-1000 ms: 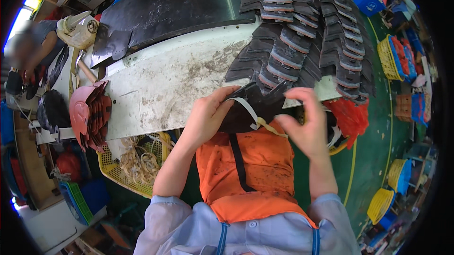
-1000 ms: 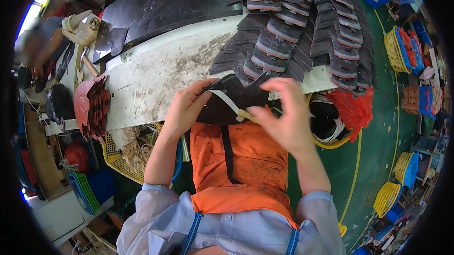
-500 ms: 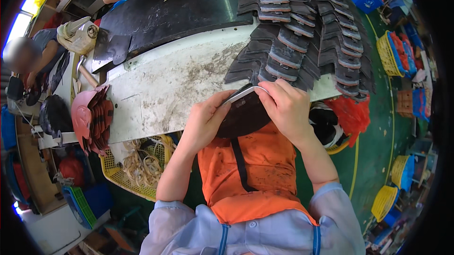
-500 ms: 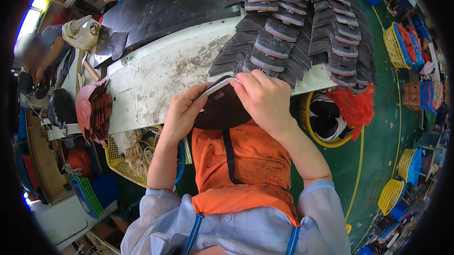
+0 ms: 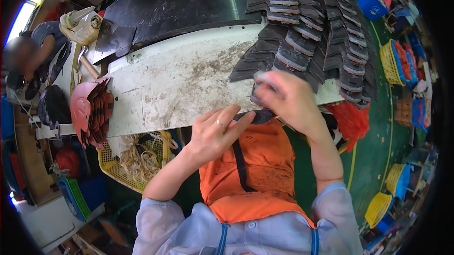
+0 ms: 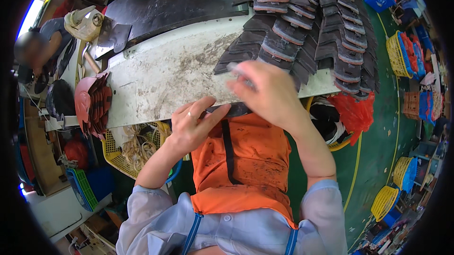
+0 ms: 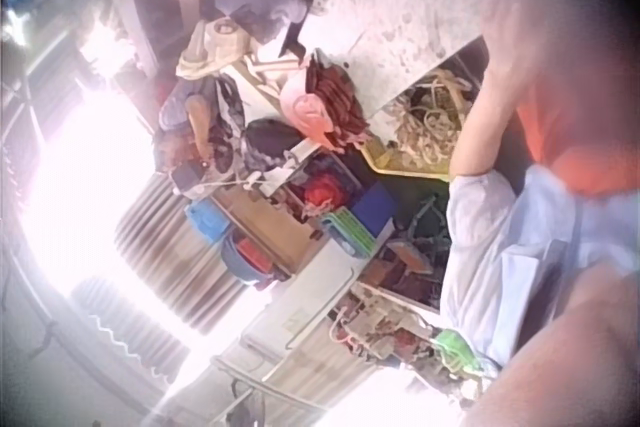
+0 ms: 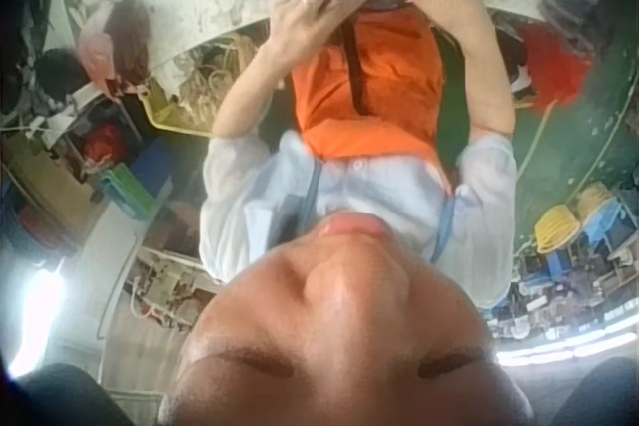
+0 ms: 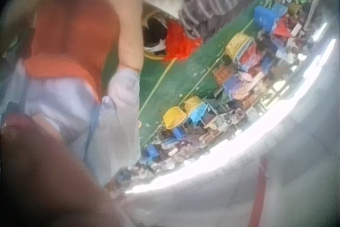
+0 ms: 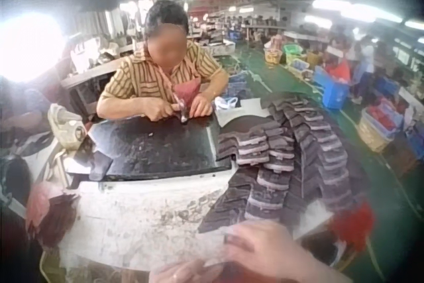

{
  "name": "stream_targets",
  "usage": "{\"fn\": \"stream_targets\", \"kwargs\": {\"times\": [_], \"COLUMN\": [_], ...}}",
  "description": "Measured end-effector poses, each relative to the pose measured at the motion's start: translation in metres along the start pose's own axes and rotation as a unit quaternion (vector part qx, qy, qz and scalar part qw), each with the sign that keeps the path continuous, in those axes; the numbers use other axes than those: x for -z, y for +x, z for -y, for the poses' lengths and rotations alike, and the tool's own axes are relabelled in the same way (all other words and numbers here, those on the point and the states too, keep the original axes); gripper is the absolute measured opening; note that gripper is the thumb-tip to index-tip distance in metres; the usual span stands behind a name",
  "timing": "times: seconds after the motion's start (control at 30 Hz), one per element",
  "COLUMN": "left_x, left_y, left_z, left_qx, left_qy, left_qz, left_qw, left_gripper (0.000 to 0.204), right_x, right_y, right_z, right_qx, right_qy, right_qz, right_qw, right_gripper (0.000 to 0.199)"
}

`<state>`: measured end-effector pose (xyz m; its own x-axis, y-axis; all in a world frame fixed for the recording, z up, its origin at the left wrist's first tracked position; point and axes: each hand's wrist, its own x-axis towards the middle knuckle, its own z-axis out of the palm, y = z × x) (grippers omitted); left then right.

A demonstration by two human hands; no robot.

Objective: Applying double-sided adhesive tape or reinforcement strips to shoe upper components manually.

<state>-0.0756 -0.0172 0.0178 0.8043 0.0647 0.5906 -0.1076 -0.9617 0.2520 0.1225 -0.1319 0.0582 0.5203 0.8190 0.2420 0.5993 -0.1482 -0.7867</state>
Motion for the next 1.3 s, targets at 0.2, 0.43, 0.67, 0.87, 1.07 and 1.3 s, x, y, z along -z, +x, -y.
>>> {"fn": "stream_targets", "kwargs": {"times": [0.2, 0.43, 0.67, 0.87, 1.07, 1.3], "left_x": [-0.039, -0.055, -0.055, -0.066, -0.067, -0.041], "left_y": [-0.005, -0.005, -0.021, -0.040, -0.033, -0.034], "left_z": [0.023, 0.023, 0.014, 0.017, 0.018, 0.009], "left_qx": [0.010, -0.004, 0.088, 0.126, 0.130, 0.172], "left_qy": [0.128, 0.136, 0.053, -0.015, 0.019, 0.023], "left_qz": [-0.137, 0.064, 0.174, -0.062, -0.060, 0.014], "left_qw": [0.982, 0.989, 0.979, 0.990, 0.990, 0.985], "left_gripper": [0.037, 0.042, 0.037, 0.044, 0.039, 0.040], "right_x": [-0.024, -0.053, -0.046, -0.047, -0.048, -0.037], "right_y": [0.045, 0.059, -0.001, -0.010, -0.009, -0.018], "right_z": [-0.040, -0.045, -0.032, -0.047, -0.041, -0.039], "right_qx": [-0.041, 0.062, 0.187, 0.258, 0.255, 0.249], "right_qy": [0.112, -0.083, -0.075, -0.137, -0.169, -0.202], "right_qz": [0.347, 0.174, 0.177, 0.148, 0.178, 0.177], "right_qw": [0.930, 0.979, 0.963, 0.945, 0.935, 0.930], "right_gripper": [0.037, 0.020, 0.016, 0.017, 0.013, 0.015]}}
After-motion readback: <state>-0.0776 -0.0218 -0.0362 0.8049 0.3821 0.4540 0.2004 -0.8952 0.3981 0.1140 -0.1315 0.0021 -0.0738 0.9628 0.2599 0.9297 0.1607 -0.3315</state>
